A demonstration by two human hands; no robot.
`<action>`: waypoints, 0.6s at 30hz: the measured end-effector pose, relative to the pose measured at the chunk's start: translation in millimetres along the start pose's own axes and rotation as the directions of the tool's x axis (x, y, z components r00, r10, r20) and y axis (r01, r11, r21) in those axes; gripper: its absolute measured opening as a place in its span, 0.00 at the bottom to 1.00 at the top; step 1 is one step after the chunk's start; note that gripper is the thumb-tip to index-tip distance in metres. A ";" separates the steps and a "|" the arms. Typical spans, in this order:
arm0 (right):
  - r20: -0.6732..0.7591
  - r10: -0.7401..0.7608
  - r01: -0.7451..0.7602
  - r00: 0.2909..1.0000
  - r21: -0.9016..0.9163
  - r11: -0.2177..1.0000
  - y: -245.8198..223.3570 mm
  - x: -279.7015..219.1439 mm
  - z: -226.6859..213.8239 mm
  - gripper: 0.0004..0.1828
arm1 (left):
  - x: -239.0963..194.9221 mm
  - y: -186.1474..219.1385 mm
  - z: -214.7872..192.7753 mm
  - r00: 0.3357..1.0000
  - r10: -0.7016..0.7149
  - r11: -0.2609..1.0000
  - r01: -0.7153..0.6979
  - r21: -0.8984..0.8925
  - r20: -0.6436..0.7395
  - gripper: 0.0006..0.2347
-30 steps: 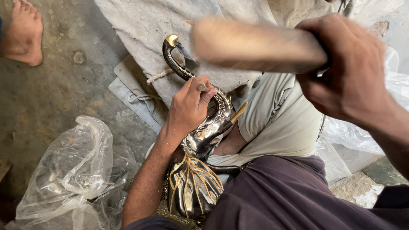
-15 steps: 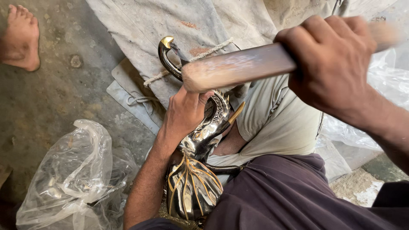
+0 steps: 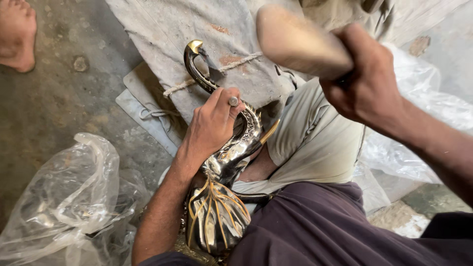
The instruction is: The person uses a chisel and wooden mallet to carve intricate patterns into the trunk of a silver-colored elephant statue. They repeatedly strike the chisel to create detailed designs along the curved surface.
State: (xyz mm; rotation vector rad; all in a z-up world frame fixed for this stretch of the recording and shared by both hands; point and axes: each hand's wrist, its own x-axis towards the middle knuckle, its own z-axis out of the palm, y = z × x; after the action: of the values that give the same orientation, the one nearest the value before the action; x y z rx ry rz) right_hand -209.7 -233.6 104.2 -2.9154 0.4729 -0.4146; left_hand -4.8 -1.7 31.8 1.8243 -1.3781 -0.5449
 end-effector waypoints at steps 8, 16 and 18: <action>-0.030 0.012 -0.013 0.999 -0.012 1.000 -3.5 -8.0 2.1 0.07 | 3.2 -4.8 3.4 0.984 0.144 0.989 -0.138 0.060 -0.101 0.12; 0.087 -0.021 0.069 0.996 -0.603 0.795 -4.8 -28.5 -8.7 0.03 | 4.5 -24.0 9.8 0.964 0.249 0.961 -0.234 0.147 -0.090 0.10; 0.028 -0.134 0.135 0.991 -0.369 0.920 3.6 -30.9 -13.9 0.08 | 3.8 -28.4 9.7 0.966 0.231 0.965 -0.212 0.157 -0.115 0.06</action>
State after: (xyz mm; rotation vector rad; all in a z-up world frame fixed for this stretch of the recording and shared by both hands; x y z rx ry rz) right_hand -243.0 -228.3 109.1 -3.3284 0.3872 -0.3754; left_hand 6.8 -5.0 4.1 1.7529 -1.5381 -0.2085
